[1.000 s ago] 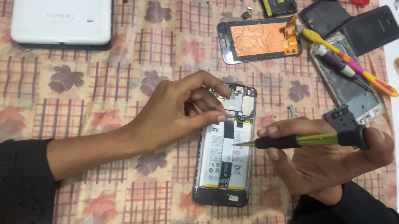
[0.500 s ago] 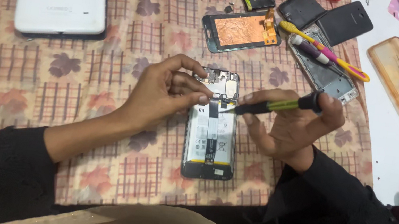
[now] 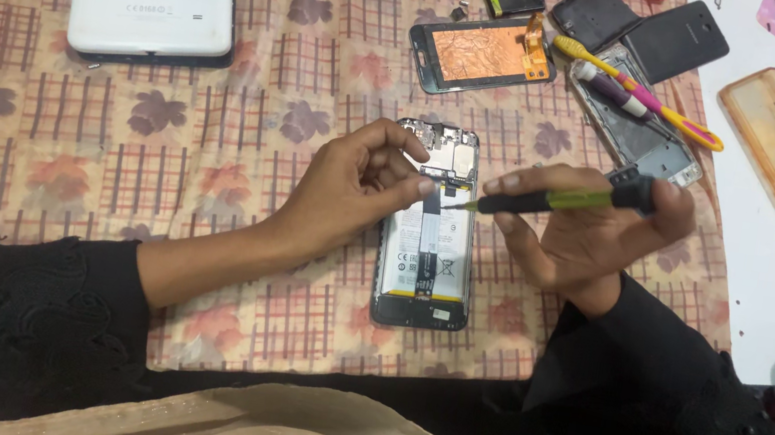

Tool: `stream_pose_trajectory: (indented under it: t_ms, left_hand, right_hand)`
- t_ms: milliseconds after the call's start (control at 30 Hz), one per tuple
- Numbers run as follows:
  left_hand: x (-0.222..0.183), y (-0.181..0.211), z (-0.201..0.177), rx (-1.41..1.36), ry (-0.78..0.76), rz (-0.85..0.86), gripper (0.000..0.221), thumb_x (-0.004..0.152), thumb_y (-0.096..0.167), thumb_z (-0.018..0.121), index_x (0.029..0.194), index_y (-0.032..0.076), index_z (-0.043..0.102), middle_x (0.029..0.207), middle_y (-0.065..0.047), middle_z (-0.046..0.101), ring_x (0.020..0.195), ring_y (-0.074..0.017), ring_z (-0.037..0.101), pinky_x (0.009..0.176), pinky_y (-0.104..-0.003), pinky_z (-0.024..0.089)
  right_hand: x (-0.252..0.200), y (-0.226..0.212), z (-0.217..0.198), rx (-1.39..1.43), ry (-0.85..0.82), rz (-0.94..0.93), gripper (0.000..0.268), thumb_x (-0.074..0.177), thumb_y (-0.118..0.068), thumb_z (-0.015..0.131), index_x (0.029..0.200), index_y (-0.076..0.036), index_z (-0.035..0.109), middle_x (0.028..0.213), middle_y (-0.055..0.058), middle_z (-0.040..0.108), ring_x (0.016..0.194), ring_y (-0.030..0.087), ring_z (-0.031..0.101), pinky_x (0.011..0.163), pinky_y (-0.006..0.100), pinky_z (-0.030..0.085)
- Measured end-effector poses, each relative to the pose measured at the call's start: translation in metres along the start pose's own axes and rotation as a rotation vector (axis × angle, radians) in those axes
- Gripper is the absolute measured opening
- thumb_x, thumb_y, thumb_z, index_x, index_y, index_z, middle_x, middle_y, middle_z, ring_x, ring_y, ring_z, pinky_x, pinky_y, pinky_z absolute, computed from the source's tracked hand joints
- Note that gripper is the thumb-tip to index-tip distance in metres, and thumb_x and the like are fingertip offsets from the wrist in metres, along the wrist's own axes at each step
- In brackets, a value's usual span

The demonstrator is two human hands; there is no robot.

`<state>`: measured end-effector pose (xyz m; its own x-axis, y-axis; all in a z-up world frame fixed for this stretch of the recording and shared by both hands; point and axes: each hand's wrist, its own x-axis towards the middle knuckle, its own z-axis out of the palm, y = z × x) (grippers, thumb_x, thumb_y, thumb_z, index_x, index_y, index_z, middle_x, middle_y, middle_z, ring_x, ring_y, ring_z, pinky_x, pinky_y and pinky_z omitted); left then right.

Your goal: The person assembles a smartphone by placing the battery into the chassis, connecting the motherboard, and securing components with screws. The person uses a screwdriver and a toothbrush to clean and tighten parts during the process.

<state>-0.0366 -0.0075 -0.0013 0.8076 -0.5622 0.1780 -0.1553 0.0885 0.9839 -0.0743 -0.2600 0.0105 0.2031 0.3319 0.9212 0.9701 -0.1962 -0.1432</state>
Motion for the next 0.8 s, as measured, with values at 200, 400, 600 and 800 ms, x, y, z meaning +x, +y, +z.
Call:
stream_pose_trajectory:
  t_ms: [200,400,600,800]
  left_hand:
    - [0.001,0.001,-0.002,-0.086,-0.018,-0.044,0.035,0.091,0.015,0.076,0.118,0.003,0.057,0.088,-0.009,0.08,0.076,-0.0061,0.07,0.066,-0.022,0.053]
    - [0.001,-0.001,-0.002,-0.138,-0.045,-0.047,0.035,0.092,0.015,0.075,0.12,0.003,0.056,0.09,-0.009,0.08,0.082,-0.0068,0.071,0.072,-0.023,0.053]
    - [0.002,-0.004,-0.002,-0.153,-0.058,-0.041,0.034,0.093,0.013,0.075,0.12,0.003,0.056,0.09,-0.009,0.079,0.082,-0.0067,0.071,0.072,-0.023,0.052]
    - [0.001,-0.007,-0.002,-0.179,-0.065,-0.044,0.033,0.093,0.011,0.074,0.12,0.002,0.057,0.09,-0.008,0.079,0.083,-0.0071,0.071,0.073,-0.023,0.053]
  right_hand:
    - [0.003,-0.038,-0.034,0.92,-0.099,0.997,0.095,0.096,-0.062,0.029,0.14,0.022,0.043,0.135,0.038,0.051,0.127,0.035,0.061,0.107,0.034,0.057]
    - [-0.022,-0.039,-0.036,0.543,-0.144,0.703,0.053,0.097,-0.024,0.058,0.131,0.013,0.042,0.127,0.025,0.06,0.115,0.023,0.068,0.101,0.029,0.058]
    - [-0.019,-0.04,-0.021,0.213,-0.166,0.427,0.043,0.091,-0.003,0.073,0.127,0.005,0.052,0.122,0.02,0.065,0.114,0.025,0.071,0.102,0.033,0.059]
    - [-0.024,-0.047,-0.027,0.363,-0.185,0.672,0.038,0.096,0.0,0.07,0.13,0.004,0.054,0.128,0.022,0.065,0.116,0.025,0.072,0.1,0.032,0.063]
